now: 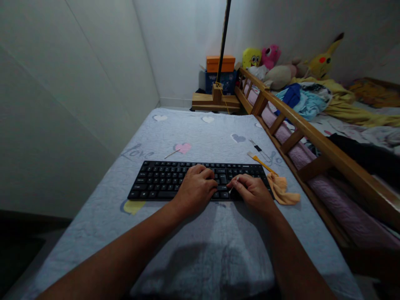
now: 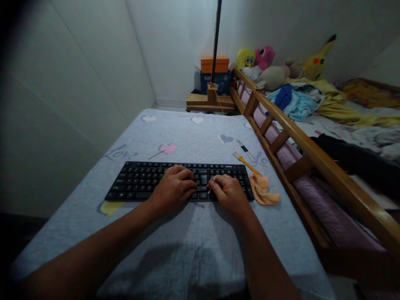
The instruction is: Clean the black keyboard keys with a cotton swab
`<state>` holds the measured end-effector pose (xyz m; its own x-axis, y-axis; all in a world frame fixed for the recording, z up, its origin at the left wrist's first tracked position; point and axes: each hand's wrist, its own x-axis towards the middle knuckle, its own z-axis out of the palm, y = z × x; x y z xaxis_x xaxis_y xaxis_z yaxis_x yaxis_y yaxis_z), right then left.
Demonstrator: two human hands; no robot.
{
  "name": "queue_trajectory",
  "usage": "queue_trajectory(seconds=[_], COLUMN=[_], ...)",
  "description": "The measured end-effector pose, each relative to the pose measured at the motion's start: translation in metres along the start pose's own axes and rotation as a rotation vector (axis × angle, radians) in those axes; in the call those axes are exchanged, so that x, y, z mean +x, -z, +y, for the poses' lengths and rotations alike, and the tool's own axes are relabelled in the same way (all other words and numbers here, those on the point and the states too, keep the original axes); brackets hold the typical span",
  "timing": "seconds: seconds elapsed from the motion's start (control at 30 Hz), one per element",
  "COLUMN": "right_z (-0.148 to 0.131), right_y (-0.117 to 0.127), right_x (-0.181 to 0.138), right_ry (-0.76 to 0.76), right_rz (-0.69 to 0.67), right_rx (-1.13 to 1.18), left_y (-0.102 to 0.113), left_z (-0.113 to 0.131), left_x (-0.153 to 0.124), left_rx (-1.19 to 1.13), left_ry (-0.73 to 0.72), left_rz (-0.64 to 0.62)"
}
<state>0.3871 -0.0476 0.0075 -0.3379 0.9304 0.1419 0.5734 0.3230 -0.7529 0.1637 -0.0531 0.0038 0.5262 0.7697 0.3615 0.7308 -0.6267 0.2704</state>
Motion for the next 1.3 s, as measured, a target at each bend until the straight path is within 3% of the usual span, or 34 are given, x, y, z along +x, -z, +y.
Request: queue_trajectory(seconds=[0.53,0.93,1.3], right_z=[0.0008,0.0016,0.0001], right_y=[-0.0023,-0.0019,-0.0043], right_x=[-0.0001,0.0006,0.0009], right_ry=[-0.006,-0.010,0.029], right_rz=[0.003,-0.024,0.066], right_rx=[-0.028,-0.005,0.105], left_y=[0.0013,0.0028,0.0077], left_z=[0.0003,-0.0025,-0.0042], left_x=[0.0095,0.0055,0.0006], left_rx=[0.069,-0.081,-0.095], left_ry=[0.034,0.091,0.081], left_rz=[-0.159,-0.105,-0.093])
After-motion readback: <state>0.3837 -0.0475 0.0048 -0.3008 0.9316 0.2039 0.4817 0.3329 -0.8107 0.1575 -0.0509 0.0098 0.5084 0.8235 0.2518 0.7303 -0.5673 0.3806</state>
